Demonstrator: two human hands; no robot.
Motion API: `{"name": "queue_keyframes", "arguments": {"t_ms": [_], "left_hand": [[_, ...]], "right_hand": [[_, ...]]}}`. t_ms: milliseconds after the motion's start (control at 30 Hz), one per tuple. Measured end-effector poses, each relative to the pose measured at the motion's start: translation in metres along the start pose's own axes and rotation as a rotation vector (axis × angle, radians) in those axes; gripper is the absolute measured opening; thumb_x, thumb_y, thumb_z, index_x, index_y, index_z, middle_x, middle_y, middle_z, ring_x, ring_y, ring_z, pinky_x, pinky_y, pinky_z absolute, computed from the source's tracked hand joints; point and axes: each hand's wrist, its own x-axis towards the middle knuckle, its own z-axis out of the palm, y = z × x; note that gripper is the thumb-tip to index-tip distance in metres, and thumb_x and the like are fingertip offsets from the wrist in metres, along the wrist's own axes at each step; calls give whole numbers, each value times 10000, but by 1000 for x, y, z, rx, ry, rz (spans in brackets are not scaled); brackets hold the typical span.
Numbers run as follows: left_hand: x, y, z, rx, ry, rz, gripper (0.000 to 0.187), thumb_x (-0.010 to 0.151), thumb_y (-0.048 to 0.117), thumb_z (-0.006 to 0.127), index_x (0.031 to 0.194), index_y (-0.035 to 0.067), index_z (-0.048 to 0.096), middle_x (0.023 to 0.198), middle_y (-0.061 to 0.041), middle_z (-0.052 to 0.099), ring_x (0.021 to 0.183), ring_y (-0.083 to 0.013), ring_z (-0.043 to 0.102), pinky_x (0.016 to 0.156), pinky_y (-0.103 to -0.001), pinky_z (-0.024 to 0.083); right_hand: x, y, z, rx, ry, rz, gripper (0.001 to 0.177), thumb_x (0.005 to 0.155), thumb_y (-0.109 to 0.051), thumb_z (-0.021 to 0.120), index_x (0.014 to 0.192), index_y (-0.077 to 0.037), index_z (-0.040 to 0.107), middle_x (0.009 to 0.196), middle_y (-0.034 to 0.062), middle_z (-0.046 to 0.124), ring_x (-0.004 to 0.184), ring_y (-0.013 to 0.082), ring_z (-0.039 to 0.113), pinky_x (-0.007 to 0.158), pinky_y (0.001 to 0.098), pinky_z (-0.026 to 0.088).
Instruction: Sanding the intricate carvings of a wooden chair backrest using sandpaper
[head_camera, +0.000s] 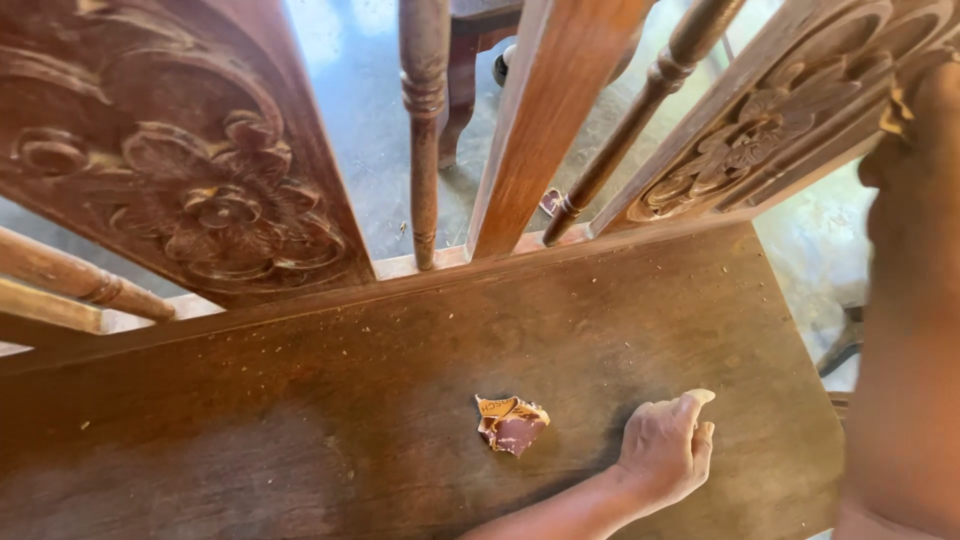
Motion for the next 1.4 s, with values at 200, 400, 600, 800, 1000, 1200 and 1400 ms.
{"name": "queue_keyframes", "arguments": {"t_ms": [200, 400, 600, 800, 1000, 1200, 1400], "left_hand": [[2, 2, 1, 3, -28, -15, 330, 937, -28, 603, 1263, -53, 556, 706, -107, 607, 640, -333, 614, 667, -415, 456], [5, 3, 3, 16, -16, 27, 339, 909, -81, 635, 1240, -77, 560, 680, -98, 581, 579, -294, 574, 626, -386, 452], [7, 5, 2, 13, -11, 32, 341, 910, -53, 636, 1243, -58, 564, 684, -93, 581, 591, -308, 572, 633, -394, 447], [6, 3, 7, 26, -36, 30, 335, 924, -59, 622, 1254, -62, 564, 686, -75, 552, 596, -281, 552, 640, -382, 440], [6, 2, 8, 44, -36, 49, 328, 928, -52, 613, 1253, -51, 564, 670, -73, 544, 587, -289, 552, 646, -388, 440], [6, 2, 8, 47, -41, 61, 333, 927, -65, 604, 1257, -76, 558, 697, -92, 585, 604, -285, 576, 652, -386, 464], [9, 1, 3, 21, -49, 68, 326, 919, -97, 610, 1239, -78, 549, 646, -80, 551, 549, -268, 536, 612, -372, 448]], "right_hand": [[12, -74, 45, 876, 472, 203, 131, 1130, -236, 695, 1055, -129, 700, 919, 47, 743, 522, 54, 474, 436, 220, 380], [5, -103, 67, 1060, 417, 166, 240, 1073, -175, 771, 1058, -75, 554, 831, 72, 715, 486, 106, 510, 414, 245, 406], [-1, -98, 25, 671, 313, 344, 157, 1223, -206, 679, 1168, -143, 547, 813, -61, 580, 518, 21, 461, 400, 202, 363], [6, -115, 26, 559, 213, 298, 149, 1269, -62, 668, 1205, -128, 552, 904, -35, 636, 512, 8, 481, 381, 192, 398], [14, -75, 38, 104, 283, -442, 359, 1109, 411, 603, 1100, 84, 455, 1148, 280, 566, 868, 306, 559, 748, 369, 536], [1, -97, 79, -209, 409, -542, 247, 1165, 195, 669, 1017, 60, 525, 786, 119, 668, 525, 159, 545, 446, 277, 370], [-2, -77, 75, -943, 424, -524, 253, 831, 90, 736, 919, -131, 648, 750, -72, 591, 556, 48, 345, 460, 214, 219]]}}
